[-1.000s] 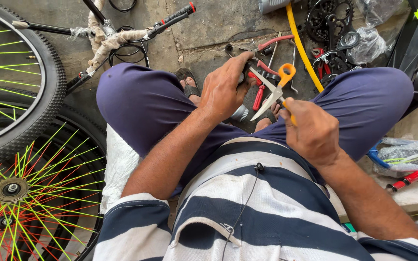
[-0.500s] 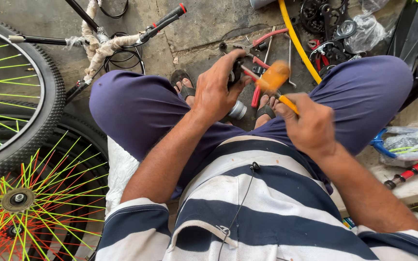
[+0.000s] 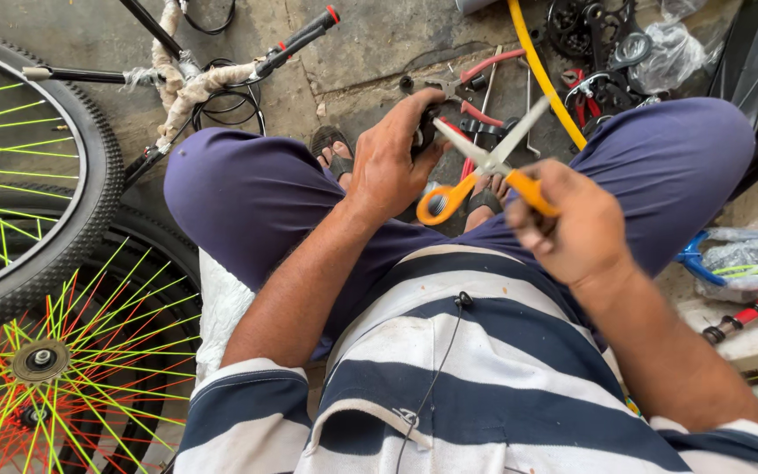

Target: The person sits on the ground in a bicycle repair area, unwraps a small black bicycle component from plastic packaging, and uses scissors to repeatedly cut and trim material from the component, turning it in their hands between cuts.

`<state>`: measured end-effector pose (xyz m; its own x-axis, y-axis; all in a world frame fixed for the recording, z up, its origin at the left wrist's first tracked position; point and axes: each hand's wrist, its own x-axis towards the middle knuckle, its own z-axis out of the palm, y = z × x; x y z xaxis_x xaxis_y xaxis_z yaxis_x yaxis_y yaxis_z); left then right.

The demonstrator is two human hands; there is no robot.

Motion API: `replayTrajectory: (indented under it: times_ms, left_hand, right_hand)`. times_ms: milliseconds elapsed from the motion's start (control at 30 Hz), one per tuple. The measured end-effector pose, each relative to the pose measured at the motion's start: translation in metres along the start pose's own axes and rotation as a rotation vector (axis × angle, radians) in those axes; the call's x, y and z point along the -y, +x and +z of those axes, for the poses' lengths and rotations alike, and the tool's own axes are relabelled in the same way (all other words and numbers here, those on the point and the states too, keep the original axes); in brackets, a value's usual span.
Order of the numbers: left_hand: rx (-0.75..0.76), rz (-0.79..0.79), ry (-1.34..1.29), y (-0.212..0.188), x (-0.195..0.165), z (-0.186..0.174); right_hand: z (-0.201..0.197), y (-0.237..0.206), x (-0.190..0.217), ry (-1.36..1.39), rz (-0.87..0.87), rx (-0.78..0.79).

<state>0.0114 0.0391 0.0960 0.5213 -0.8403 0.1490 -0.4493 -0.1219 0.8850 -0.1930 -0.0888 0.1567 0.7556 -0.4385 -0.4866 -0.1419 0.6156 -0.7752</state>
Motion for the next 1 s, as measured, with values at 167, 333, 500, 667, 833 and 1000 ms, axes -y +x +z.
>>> replayTrajectory:
  times_ms: [167, 333, 500, 667, 833, 1000]
  left_hand:
    - [-0.001, -0.032, -0.02, 0.002, 0.0, 0.002]
    - [0.02, -0.06, -0.017, 0.003, 0.0, 0.003]
    - [-0.037, -0.108, -0.056, 0.005, 0.004, 0.004]
    - [-0.053, -0.28, -0.556, 0.009, 0.013, 0.0]
    - [0.096, -0.33, -1.064, 0.008, 0.014, -0.01]
    - [0.096, -0.294, -0.989, 0.007, 0.009, -0.008]
  right_hand:
    - [0.001, -0.009, -0.006, -0.696, -0.194, -0.222]
    - [0.001, -0.007, -0.015, -1.019, -0.241, -0.204]
    - [-0.016, -0.007, -0.005, 0.08, 0.292, -0.066]
    - [-0.024, -0.024, 0.0, -0.025, 0.191, -0.055]
    - [-0.019, -0.025, -0.006, -0.271, 0.001, -0.077]
    - [-0.019, -0.024, -0.026, -0.553, -0.118, 0.018]
